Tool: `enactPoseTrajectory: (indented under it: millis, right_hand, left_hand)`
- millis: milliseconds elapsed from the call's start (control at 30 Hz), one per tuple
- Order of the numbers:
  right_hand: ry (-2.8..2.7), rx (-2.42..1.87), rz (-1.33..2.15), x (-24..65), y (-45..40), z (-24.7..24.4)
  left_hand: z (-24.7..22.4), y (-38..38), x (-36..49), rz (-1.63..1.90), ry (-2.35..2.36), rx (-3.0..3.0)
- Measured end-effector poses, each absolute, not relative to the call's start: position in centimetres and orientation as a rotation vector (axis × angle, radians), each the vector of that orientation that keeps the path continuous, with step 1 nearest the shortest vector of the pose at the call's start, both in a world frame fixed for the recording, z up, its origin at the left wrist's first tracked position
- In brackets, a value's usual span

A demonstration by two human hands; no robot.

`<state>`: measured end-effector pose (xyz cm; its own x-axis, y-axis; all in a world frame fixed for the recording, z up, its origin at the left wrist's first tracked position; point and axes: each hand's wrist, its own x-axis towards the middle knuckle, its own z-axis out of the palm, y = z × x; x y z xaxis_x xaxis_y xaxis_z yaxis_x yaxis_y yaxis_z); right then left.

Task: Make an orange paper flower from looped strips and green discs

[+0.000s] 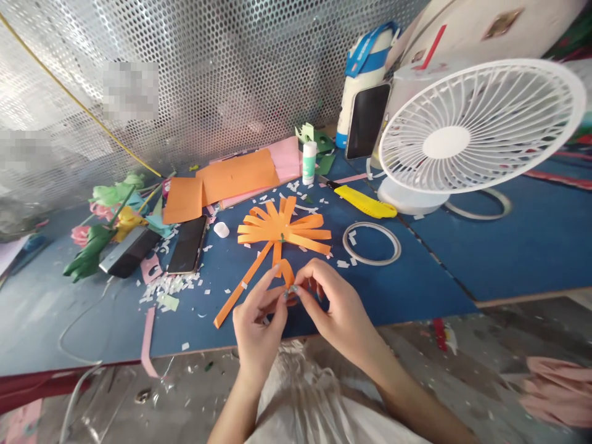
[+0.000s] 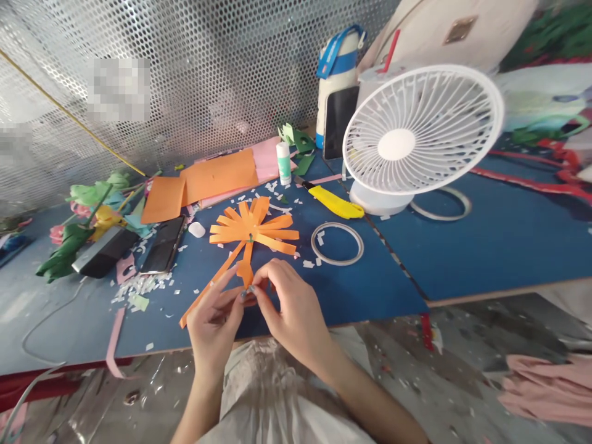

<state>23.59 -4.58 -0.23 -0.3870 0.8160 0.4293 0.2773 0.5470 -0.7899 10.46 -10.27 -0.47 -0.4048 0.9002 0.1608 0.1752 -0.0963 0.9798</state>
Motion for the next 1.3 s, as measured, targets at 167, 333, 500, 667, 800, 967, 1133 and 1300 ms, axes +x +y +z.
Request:
enactPoseTrajectory:
  millis: [167,333,500,667,800,967,1133,1300]
  right_hand:
    - [-1.9,-0.881,0.679,23.2,-4.78,-0.55]
    - [-1.74,-0.888,0.84,23.1,-4.7,-0.89]
    - [-1.734,-0.828,1.032,23.55,-4.72,-0.45]
    - [-1.835,-0.829,0.953,23.67,-4.71,-0.33]
    - [-1.832,-0.815,0.904,23.52,-4.52,-0.84]
    - [-1.743,-0.812,0.778,23.51,-4.55,-1.18]
    - [-1.767,-0.756,0.622,23.49,-4.7,-1.01]
    - [-1.805,-0.761,0.471,23.25,-4.86,-0.79]
  left_hand:
    - [-0.55,-10.26,10.4,1.589,1.52,1.167]
    - [-0.54,-10.19,10.22,1.624,1.486,1.136]
    - [-0.29,-10.19,9.96,1.6,1.453,1.141]
    - [-0.57,-10.32,9.8,1.585,1.491,1.169]
    - [-0.48,-10.37,10.19,1.58,1.465,1.114]
    - [-0.36,-10.26,10.27,1.561,1.404,1.064]
    - [-0.8,-10.25,9.61,1.511,1.418,1.094]
    - [-0.57,-10.39,9.87,1.575,1.526,1.088]
